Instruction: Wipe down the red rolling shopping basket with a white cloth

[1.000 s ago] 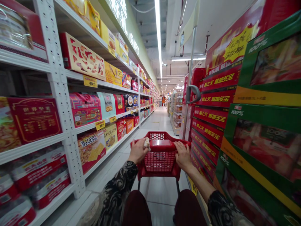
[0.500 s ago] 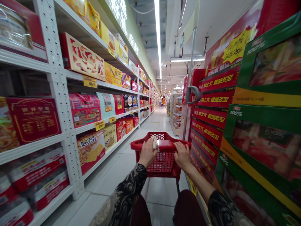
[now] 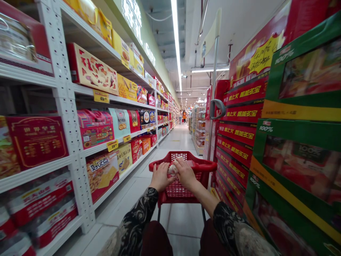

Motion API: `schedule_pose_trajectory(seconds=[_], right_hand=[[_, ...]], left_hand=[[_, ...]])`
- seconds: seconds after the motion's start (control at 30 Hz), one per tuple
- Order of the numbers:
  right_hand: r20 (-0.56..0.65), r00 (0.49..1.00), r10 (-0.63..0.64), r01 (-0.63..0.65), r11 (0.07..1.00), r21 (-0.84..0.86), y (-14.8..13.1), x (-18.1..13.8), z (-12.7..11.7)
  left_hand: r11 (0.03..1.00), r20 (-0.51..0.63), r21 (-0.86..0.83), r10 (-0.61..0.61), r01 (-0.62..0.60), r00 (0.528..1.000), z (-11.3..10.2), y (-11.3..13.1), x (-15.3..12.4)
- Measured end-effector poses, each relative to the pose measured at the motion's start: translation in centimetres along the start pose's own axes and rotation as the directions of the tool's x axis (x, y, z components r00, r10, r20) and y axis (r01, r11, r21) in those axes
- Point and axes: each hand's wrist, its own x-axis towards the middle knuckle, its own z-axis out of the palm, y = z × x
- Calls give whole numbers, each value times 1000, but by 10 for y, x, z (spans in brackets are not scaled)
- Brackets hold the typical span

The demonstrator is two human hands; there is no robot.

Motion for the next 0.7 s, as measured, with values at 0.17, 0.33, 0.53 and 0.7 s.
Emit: schedule_pose_trajectory(seconds=[0.17,0.33,0.53,0.7], right_hand=[[-58,997,52,-53,999,-13,42,-21,-21],[-158,940,303,-314,948,-50,108,-42,-47],[-245,859,450,-451,891,54,147,-35,-54],[-242,864,442,-431,897,99,129,-41,-51]], left_hand=[[1000,-11,-28,11,-12,1000,0,0,-2],[999,-52,-49,15,-18,999,3,3,-3],[999,-46,-37,7,-9,999,2,4,-4],[1000,-43,-23,-19,18,999,1,5,-3]])
